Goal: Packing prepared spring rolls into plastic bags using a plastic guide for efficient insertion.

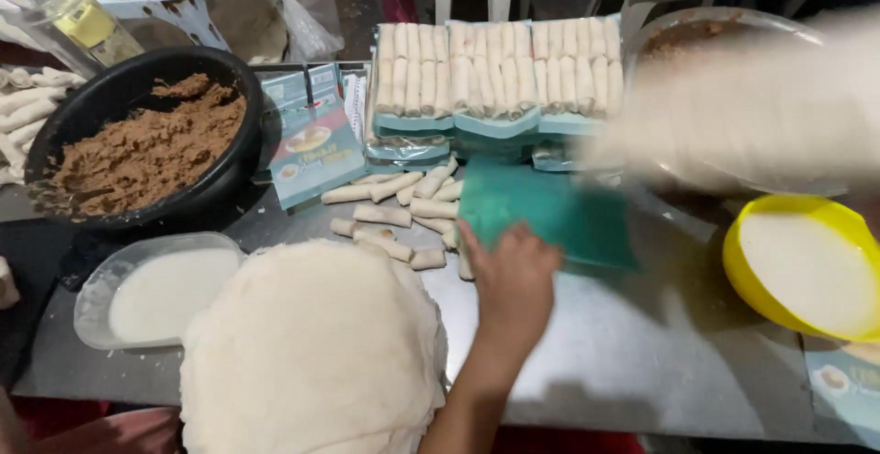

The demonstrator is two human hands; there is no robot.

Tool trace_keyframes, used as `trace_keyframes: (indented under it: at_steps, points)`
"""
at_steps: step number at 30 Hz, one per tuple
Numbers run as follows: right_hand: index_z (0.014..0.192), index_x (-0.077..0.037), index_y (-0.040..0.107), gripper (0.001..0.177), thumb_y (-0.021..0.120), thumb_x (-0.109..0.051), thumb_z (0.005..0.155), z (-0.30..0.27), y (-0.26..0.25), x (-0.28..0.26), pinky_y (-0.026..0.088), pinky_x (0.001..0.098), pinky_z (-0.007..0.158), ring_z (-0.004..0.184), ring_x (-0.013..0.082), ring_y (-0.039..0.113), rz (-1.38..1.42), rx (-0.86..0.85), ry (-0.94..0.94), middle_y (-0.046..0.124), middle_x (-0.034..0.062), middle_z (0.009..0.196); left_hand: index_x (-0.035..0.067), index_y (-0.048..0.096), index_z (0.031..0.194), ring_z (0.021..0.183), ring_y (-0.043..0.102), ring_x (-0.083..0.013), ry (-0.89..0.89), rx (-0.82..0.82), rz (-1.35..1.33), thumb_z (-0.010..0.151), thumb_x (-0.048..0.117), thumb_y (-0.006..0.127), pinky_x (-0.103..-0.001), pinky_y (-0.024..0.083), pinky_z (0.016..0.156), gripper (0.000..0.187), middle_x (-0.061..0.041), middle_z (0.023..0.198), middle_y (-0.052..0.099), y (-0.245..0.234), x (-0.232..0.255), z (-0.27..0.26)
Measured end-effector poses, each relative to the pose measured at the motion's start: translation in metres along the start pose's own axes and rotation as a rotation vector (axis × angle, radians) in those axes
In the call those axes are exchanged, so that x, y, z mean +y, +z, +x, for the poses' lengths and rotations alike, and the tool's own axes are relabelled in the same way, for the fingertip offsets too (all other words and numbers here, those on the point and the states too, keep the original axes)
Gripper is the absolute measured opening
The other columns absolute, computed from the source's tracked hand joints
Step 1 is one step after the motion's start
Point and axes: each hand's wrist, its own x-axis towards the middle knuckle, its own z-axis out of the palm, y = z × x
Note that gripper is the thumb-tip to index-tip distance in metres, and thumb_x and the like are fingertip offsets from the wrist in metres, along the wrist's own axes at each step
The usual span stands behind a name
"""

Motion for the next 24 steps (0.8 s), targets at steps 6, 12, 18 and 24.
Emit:
trace_keyframes:
  at_steps: [6,12,18,24]
  points:
    - [0.124,-0.013,0.064,0.040,0.051,-0.050,0.115,0.189,0.130,-0.206,0.056,0.0157,0.047,0.056,0.0081,0.065,0.768,0.505,0.610,0.073,0.0029,0.099,0.008,0.065,0.093,0.073,0.050,-0.0334,0.177,-0.043,-0.173,0.095,0.001,0.067,-0.071,0.051,0.110,0.007,-0.011,0.084,0.050,-0.058,0.061,-0.070]
    - [0.125,-0.008,0.064,0.040,0.042,-0.041,0.122,0.166,0.189,-0.224,0.053,0.0272,0.058,0.083,0.0216,0.078,1.024,0.128,0.919,0.075,0.0095,0.095,0.002,0.065,0.139,0.101,0.061,-0.0502,-0.026,-0.693,-0.425,0.102,0.054,0.059,-0.067,0.049,0.066,0.065,-0.026,0.112,0.065,-0.068,0.021,-0.093]
    - [0.142,-0.010,0.067,0.061,0.076,-0.039,0.089,0.075,0.243,-0.207,0.054,0.0592,0.090,0.113,0.0461,0.064,-0.269,-0.356,0.030,0.068,0.0182,0.127,0.003,0.060,0.152,0.164,0.009,-0.0556,-0.268,-0.440,-0.314,0.083,0.039,0.097,-0.075,0.016,0.123,0.086,-0.025,0.179,0.017,-0.065,-0.020,-0.093]
    - [0.131,-0.023,0.078,0.039,0.071,-0.032,0.093,0.056,0.164,-0.230,0.057,0.0452,0.096,0.108,0.0319,0.076,-0.201,-0.539,0.354,0.081,0.0054,0.120,0.002,0.029,0.168,0.164,0.031,-0.0542,-0.248,-0.153,-0.515,0.071,0.026,0.109,-0.067,0.028,0.131,0.128,-0.024,0.172,0.044,-0.071,-0.022,-0.091]
